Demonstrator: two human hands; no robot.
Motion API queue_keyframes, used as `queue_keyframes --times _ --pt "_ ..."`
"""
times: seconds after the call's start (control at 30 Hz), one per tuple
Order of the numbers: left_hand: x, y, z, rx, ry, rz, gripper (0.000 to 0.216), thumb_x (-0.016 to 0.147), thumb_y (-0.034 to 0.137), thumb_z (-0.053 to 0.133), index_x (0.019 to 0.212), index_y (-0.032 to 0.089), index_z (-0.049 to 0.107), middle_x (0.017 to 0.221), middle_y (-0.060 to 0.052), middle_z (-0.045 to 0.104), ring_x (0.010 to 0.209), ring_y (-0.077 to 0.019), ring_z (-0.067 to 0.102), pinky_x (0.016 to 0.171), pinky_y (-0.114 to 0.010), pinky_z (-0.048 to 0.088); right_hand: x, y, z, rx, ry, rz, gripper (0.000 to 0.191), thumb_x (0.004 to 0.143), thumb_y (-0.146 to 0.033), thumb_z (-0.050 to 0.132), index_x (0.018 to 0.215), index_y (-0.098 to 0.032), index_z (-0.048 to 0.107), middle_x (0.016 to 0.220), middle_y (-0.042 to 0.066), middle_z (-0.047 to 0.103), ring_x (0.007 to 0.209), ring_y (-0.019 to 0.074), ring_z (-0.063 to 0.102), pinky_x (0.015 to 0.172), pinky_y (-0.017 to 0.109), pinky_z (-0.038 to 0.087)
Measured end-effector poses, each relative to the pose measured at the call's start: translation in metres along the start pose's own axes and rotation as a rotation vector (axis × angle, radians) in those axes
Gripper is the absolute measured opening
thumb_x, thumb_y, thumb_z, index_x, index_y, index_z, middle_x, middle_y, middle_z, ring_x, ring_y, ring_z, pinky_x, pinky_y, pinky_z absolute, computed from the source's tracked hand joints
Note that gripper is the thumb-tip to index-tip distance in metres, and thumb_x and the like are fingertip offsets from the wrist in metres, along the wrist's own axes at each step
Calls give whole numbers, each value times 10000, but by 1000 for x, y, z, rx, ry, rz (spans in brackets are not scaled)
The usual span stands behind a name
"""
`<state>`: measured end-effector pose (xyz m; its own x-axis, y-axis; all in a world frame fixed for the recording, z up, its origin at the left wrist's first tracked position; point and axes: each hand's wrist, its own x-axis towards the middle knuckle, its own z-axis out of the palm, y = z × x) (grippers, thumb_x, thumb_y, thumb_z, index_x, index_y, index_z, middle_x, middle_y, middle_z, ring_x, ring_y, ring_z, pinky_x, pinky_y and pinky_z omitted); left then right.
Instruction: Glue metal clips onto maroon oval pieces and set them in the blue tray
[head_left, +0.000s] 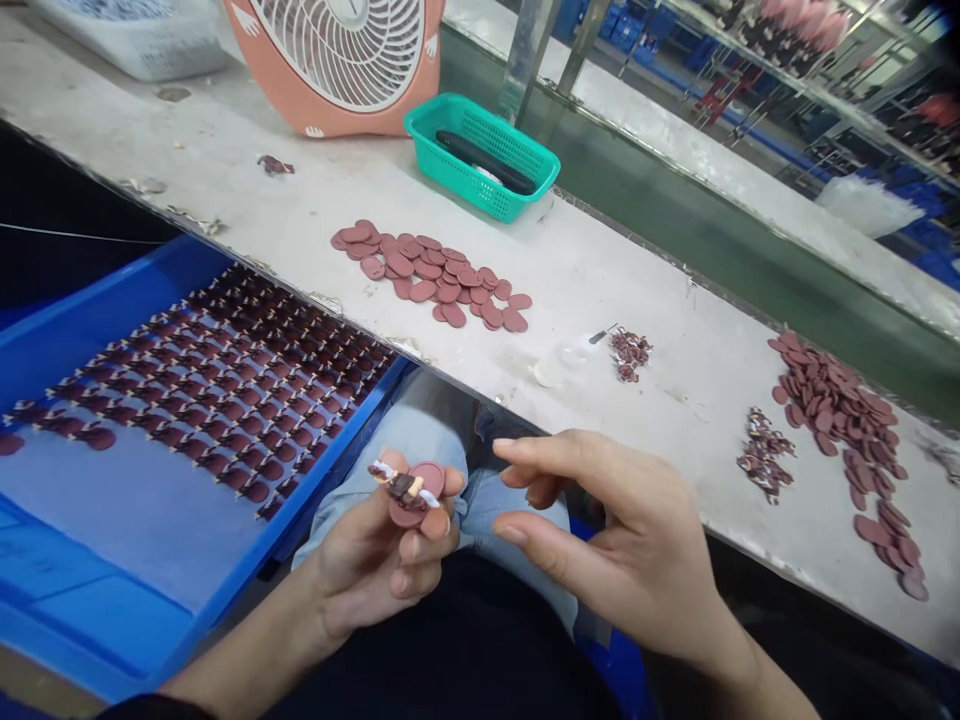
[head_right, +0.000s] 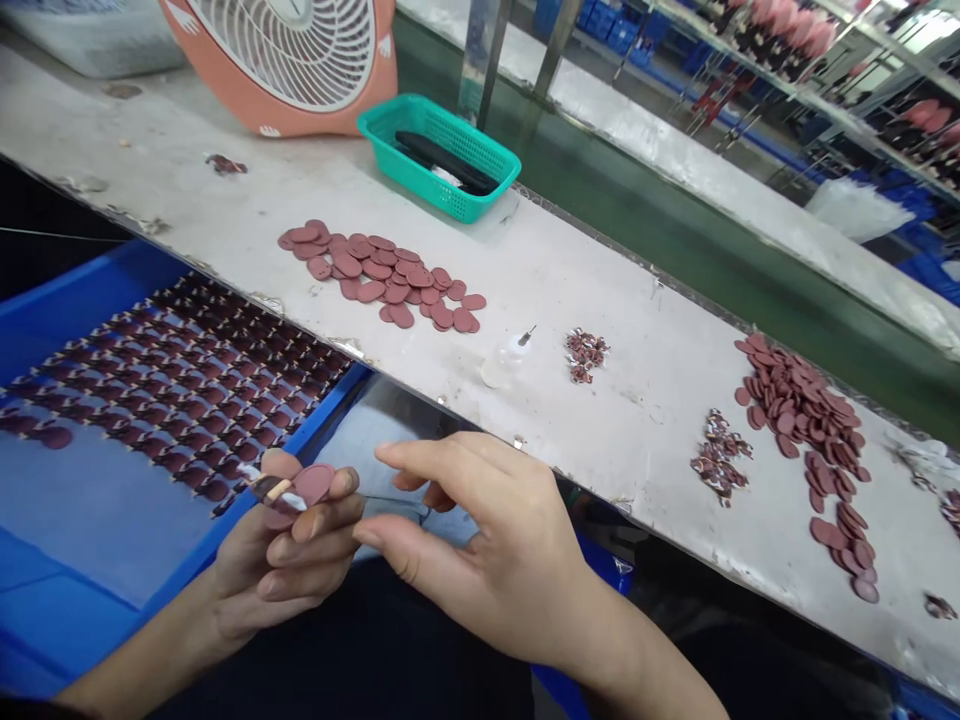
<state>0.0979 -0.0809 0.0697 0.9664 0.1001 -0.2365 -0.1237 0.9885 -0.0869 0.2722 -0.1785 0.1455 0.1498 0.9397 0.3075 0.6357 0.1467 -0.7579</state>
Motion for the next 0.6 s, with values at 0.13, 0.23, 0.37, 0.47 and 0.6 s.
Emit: queue_keyframes --times 0.13,0.23,0.37,0.47,0.6 --pt "0 -1 -3 10 -57 0 260 776 329 841 896 104 787 624 -20 683 458 -39 551 359 -58 416 -1 1 4 16 -5 -22 268 867 -217 758 1120 -162 690 884 -6 729 705 78 638 693 191 540" --pt "0 0 -3 24 -51 8 285 763 356 847 894 110 790 621 -16 679 452 -36 526 364 -59 422 0 1 5 49 2 -45 235 868 -188 748 1092 -135 700 873 5 731 724 74 647 706 173 538" --pt "0 2 -3 48 -46 15 291 772 369 837 899 111 794 626 -20 691 460 -38 538 379 -66 450 1 2 6 74 12 -43 212 869 -156 732 1078 -137 706 863 9 734 731 80 658 707 179 544" --pt "0 4 -6 95 7 30 322 739 406 853 879 120 802 630 -33 705 459 -46 565 388 -78 474 1 3 6 81 28 -46 192 875 -142 716 1067 -141 713 844 13 735 716 89 659 676 195 547" --pt "-2 6 -8 292 163 125 324 644 436 900 809 172 811 590 -22 695 424 -64 569 370 -100 472 4 2 8 94 36 -59 171 875 -109 695 1041 -137 723 844 24 745 736 103 668 684 214 553"
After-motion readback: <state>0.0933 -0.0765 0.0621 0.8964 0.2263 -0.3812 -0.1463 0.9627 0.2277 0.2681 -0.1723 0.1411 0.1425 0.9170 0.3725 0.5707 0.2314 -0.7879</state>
